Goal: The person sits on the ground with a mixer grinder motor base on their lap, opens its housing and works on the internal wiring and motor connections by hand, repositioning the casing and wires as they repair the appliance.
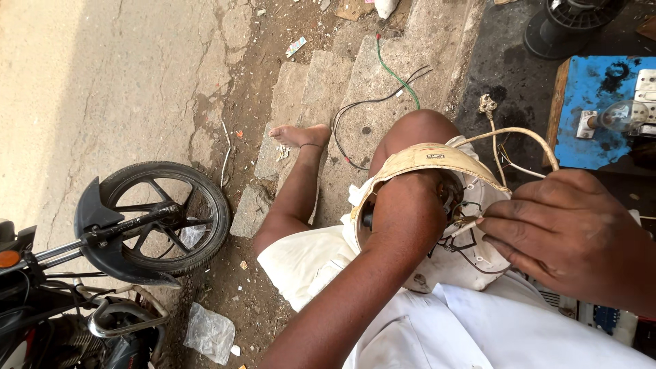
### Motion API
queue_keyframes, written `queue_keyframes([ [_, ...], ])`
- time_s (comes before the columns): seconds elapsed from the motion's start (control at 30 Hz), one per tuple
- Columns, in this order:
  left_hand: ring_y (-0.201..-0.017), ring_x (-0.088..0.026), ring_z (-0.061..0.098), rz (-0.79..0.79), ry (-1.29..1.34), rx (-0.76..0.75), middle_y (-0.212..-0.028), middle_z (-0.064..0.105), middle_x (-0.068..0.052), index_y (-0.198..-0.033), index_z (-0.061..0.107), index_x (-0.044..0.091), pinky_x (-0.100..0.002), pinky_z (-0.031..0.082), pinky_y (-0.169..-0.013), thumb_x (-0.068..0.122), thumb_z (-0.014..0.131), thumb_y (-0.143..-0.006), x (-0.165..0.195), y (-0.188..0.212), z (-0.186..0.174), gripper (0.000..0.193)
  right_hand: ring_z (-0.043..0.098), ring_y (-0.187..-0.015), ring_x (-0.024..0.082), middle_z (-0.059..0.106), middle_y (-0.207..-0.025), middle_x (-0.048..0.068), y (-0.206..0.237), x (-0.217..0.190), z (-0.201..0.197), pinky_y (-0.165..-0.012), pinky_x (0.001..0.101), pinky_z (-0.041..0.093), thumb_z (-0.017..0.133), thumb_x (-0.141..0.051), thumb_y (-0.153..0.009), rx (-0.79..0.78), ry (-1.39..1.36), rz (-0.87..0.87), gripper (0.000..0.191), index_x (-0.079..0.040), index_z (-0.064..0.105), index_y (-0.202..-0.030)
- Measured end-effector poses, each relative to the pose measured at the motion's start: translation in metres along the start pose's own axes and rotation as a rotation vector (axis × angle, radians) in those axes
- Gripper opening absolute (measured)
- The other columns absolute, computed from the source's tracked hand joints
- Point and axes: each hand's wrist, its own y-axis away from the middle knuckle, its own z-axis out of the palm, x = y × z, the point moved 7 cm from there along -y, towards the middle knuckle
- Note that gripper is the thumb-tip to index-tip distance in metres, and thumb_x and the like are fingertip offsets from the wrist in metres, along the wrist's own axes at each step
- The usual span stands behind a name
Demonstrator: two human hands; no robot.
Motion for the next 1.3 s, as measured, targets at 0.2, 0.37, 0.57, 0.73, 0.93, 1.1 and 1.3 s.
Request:
queue_keyframes([
  [0.2,-0.079,-0.038,0.074,-0.019,0.006,-0.043,-0.086,0.074,-0.021,-0.096,0.076,0.003,-0.047,0.059,-0.072,0.002,0.070,-0.072,0.000,0.001,-0.001,0.024,0.065,-0.092,0.017,0.074,-0.097,-0.001,-0.016,-0.019,0.004,-0.082,0.0410,0.040,0.073,-0.023,-0.084,-0.066,0.205,-0.082,0.025,-0.010,0.078,-0.104],
  [0.37,-0.080,-0.038,0.074,-0.022,0.010,-0.037,-0.087,0.074,-0.022,-0.094,0.076,0.001,-0.047,0.059,-0.072,0.003,0.071,-0.073,0.000,0.000,-0.002,0.022,0.058,-0.079,0.017,0.066,-0.078,-0.004,-0.027,-0.023,0.013,-0.076,0.0405,0.038,0.070,-0.018,-0.082,-0.165,0.293,-0.087,0.025,-0.007,0.079,-0.102],
  [0.57,-0.080,-0.038,0.074,-0.019,-0.011,-0.050,-0.089,0.074,-0.023,-0.096,0.076,0.001,-0.046,0.059,-0.072,0.005,0.071,-0.074,-0.001,-0.003,0.000,0.022,0.058,-0.079,0.017,0.063,-0.074,-0.004,-0.031,-0.022,0.016,-0.080,0.0413,0.039,0.071,-0.019,-0.080,-0.192,0.296,-0.089,0.019,-0.009,0.079,-0.095],
  [0.73,-0.081,-0.037,0.075,-0.020,-0.024,-0.071,-0.089,0.075,-0.022,-0.096,0.076,0.001,-0.046,0.060,-0.072,0.007,0.071,-0.075,-0.002,-0.001,0.000,0.023,0.062,-0.086,0.019,0.072,-0.090,-0.004,-0.035,-0.027,-0.004,-0.092,0.0434,0.040,0.079,-0.022,-0.077,0.009,0.247,0.000,0.015,-0.014,0.077,-0.090],
  [0.93,-0.083,-0.036,0.075,-0.027,-0.044,-0.094,-0.090,0.075,-0.022,-0.094,0.077,0.001,-0.045,0.061,-0.073,0.009,0.071,-0.077,-0.003,-0.004,0.001,0.020,0.064,-0.086,0.020,0.077,-0.093,0.000,-0.042,-0.027,-0.010,-0.092,0.0411,0.038,0.080,-0.019,-0.077,0.092,0.198,0.165,0.016,-0.014,0.079,-0.092],
  [1.1,-0.090,-0.033,0.075,-0.033,-0.029,-0.143,-0.097,0.075,-0.022,-0.098,0.076,0.001,-0.043,0.060,-0.079,0.010,0.066,-0.082,-0.009,-0.005,0.011,0.021,0.065,-0.086,0.018,0.076,-0.090,0.000,-0.037,-0.010,-0.007,-0.088,0.0377,0.042,0.078,-0.019,-0.080,0.095,-0.007,0.298,0.012,-0.014,0.077,-0.091],
  [1.3,-0.101,-0.029,0.075,-0.196,-0.065,-0.862,-0.110,0.075,-0.021,-0.109,0.073,0.000,-0.038,0.057,-0.089,0.010,0.056,-0.089,-0.030,-0.017,0.074,0.028,0.066,-0.084,0.011,0.074,-0.091,0.005,-0.001,0.043,0.018,-0.075,0.0286,0.053,0.070,-0.011,-0.091,0.068,-0.651,0.730,0.015,-0.004,0.075,-0.103],
])
